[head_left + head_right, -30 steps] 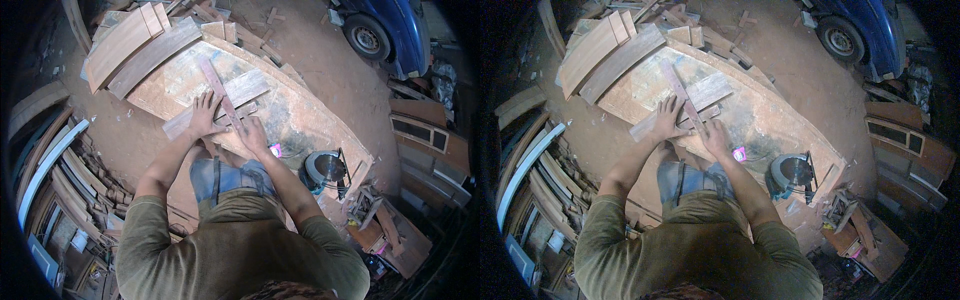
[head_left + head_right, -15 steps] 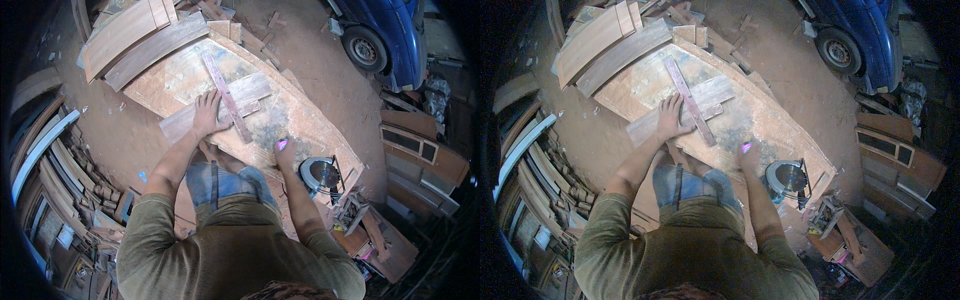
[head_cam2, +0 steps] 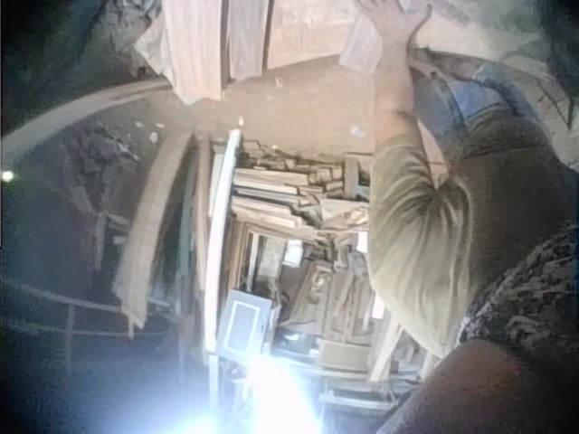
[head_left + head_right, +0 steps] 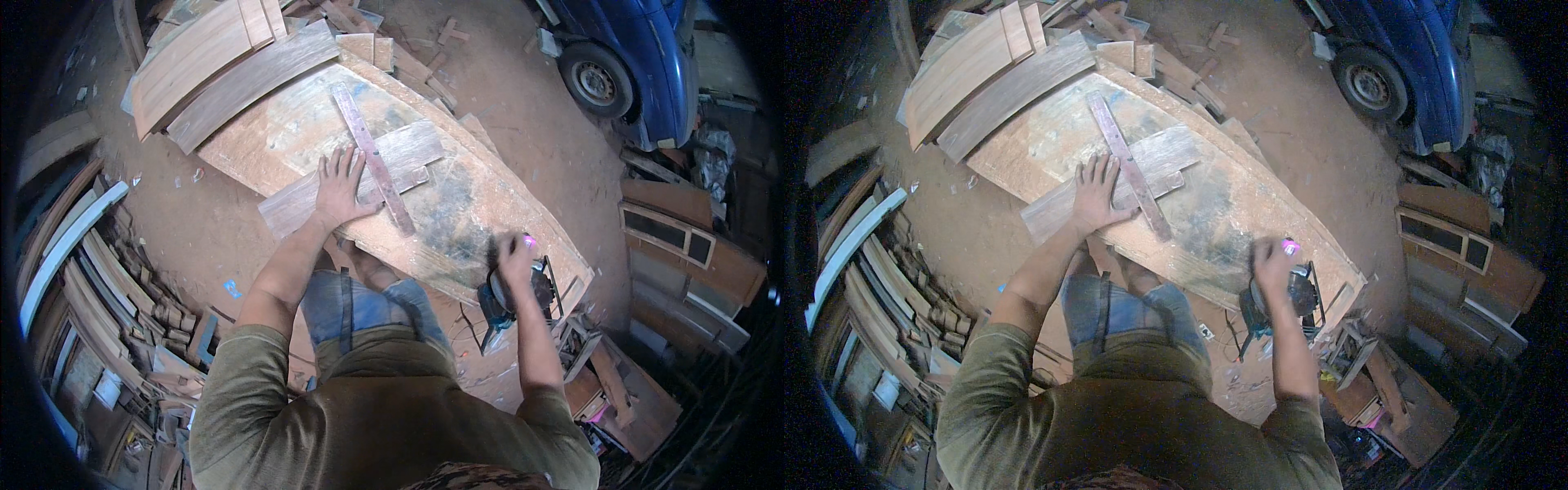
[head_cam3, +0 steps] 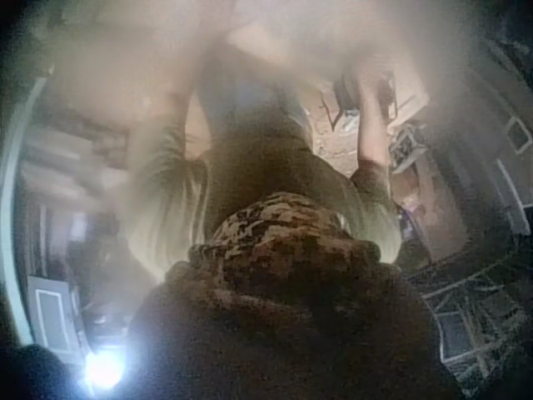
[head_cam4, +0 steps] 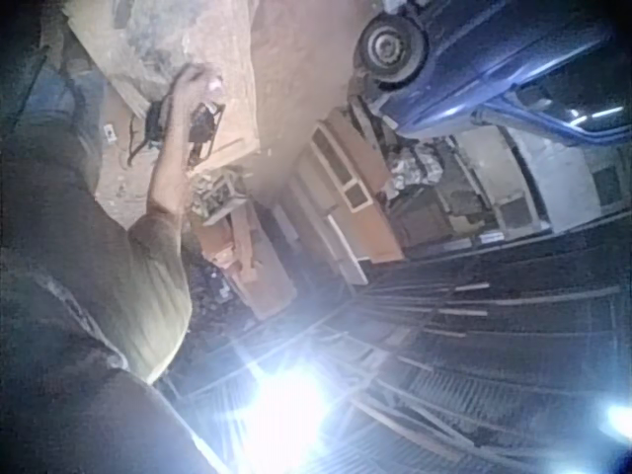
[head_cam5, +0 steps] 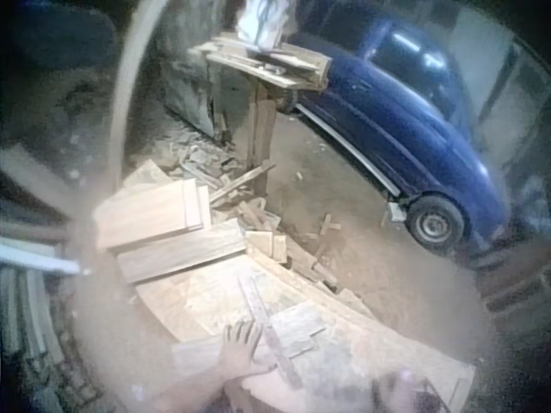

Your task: The person uses a circular saw to cut wooden planks on a workbench. They measure and mark the wood with a tape measure and pencil, then cut the pieces to size. The person stacks the cut pieces and continues the process with additional planks.

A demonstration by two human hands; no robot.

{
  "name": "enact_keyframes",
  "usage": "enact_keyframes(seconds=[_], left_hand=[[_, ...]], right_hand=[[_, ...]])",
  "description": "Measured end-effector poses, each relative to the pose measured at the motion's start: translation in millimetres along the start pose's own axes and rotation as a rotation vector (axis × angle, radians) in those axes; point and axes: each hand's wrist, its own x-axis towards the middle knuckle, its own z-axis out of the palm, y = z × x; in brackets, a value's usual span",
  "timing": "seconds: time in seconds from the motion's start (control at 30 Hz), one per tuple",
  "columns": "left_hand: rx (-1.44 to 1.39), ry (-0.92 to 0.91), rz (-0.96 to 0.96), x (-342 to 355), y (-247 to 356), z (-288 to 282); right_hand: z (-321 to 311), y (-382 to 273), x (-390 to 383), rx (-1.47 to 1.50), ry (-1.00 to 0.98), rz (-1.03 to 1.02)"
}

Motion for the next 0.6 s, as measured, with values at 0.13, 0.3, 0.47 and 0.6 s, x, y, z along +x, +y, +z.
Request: enact_keyframes(seconds=[0.13,0.3,0.47,0.6], left_hand=[[-0.017,0.033,0.039,0,1,6],[0.003,0.034,0.036,-1,-1,1],[-0.011,0.018,0.034,0,-1,5],[-0.052,0.003,0.031,2,-4,3]], right_hand=[[26,-1,-119,-0.296,-0.453,0.012],[72,50,-157,-0.848,-0.407,0.039],[80,101,-124,-0.633,-0.567,0.4],[34,118,-142,-0.748,-0.245,0.116]])
